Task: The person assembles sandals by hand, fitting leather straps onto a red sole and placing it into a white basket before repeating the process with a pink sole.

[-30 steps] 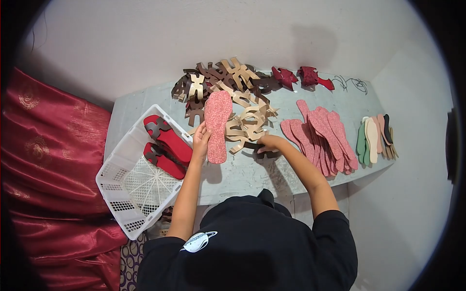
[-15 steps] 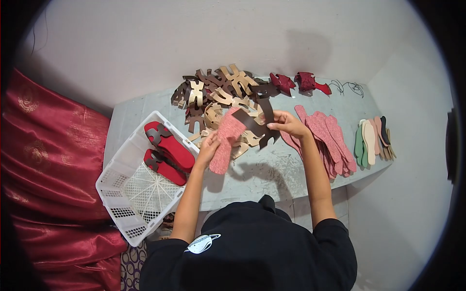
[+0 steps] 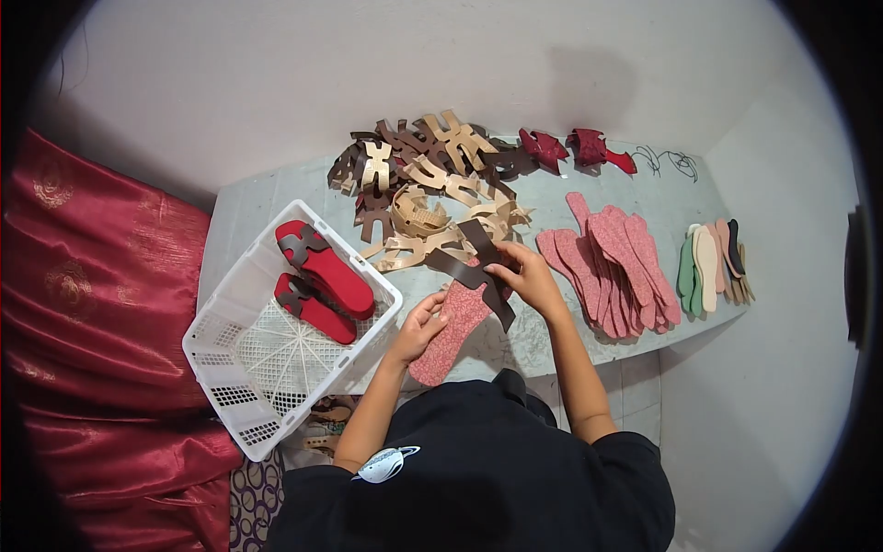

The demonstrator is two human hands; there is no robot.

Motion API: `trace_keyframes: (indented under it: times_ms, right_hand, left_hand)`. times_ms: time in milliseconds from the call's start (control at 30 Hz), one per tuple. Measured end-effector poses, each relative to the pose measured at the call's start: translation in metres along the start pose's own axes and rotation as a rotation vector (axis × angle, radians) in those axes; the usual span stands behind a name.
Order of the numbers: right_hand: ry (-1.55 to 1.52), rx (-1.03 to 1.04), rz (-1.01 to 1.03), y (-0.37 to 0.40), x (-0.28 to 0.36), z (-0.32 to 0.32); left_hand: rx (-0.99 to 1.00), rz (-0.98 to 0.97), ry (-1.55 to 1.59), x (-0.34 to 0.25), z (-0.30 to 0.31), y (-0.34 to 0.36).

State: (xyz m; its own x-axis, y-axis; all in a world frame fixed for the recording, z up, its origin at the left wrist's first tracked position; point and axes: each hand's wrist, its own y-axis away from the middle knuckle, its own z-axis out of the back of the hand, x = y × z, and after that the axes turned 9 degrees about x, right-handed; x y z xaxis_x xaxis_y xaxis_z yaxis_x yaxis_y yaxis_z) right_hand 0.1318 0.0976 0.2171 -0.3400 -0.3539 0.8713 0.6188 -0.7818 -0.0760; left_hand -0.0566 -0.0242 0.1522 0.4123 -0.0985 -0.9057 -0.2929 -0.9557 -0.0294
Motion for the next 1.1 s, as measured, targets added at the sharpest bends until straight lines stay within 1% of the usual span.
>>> trace_keyframes:
  times_ms: [100,167,200,267,300,367,400,467,500,533,600,667,733,767,800,867,900,967,1100]
  right_hand:
    - [-0.049,0.022,-0.027,0.009,0.002,-0.003]
    - [0.024,-0.028,0.082,0.013,-0.004,-0.006]
    - [0.023,-0.030,0.077,0.014,-0.002,-0.005]
    - [0.156,0.007,0.091,0.016,0.005,-0.002]
    - [0.157,0.004,0.088,0.017,0.009,0.000]
    - [0.416,-0.181,0.184,0.019,0.017,0.001]
    - [0.417,-0.185,0.187,0.019,0.013,0.001]
    - [0.126,-0.344,0.150,0.021,0.002,0.000]
    - [0.071,-0.399,0.109,0.025,0.000,-0.001]
    - [0.070,-0.398,0.110,0.028,-0.002,-0.002]
    - [-0.112,-0.378,0.051,0.035,-0.007,-0.003]
    - [-0.071,-0.356,0.056,0.042,-0.006,-0.004]
    - [0.007,-0.281,0.111,0.048,-0.005,-0.006]
    - [-0.033,-0.231,0.120,0.050,-0.006,-0.007]
    - [-0.033,-0.232,0.118,0.052,-0.008,-0.009]
    - [0.104,-0.148,0.114,0.053,-0.015,-0.011]
    - [0.103,-0.147,0.113,0.053,-0.017,-0.010]
    - [0.382,-0.072,0.164,0.053,-0.020,-0.006]
    - [0.380,-0.042,0.173,0.054,-0.021,-0.005]
  left_hand:
    - [-0.027,-0.007,0.019,0.006,-0.013,0.006]
    - [-0.036,-0.018,0.074,0.009,-0.020,0.008]
    - [-0.034,-0.014,0.076,0.010,-0.022,0.009]
    - [-0.026,0.005,0.149,0.011,-0.025,0.010]
    - [-0.023,0.007,0.149,0.012,-0.026,0.011]
    - [-0.044,-0.009,0.260,0.012,-0.026,0.011]
    - [-0.041,-0.012,0.257,0.013,-0.025,0.012]
    - [-0.039,-0.033,0.363,0.013,-0.023,0.013]
    - [-0.040,-0.036,0.360,0.012,-0.021,0.013]
    - [-0.041,-0.025,0.377,0.011,-0.021,0.013]
    - [-0.047,-0.012,0.394,0.011,-0.020,0.015]
    - [-0.074,-0.019,0.419,0.012,-0.021,0.014]
    - [-0.099,-0.021,0.433,0.003,-0.029,0.012]
    - [-0.122,-0.025,0.448,-0.002,-0.034,0.010]
    - [-0.121,-0.023,0.448,-0.005,-0.036,0.009]
    - [-0.100,-0.005,0.460,-0.009,-0.038,0.006]
    - [-0.101,-0.004,0.460,-0.010,-0.038,0.006]
    - [-0.135,0.071,0.446,-0.010,-0.036,0.005]
    - [-0.098,0.074,0.457,-0.007,-0.029,0.000]
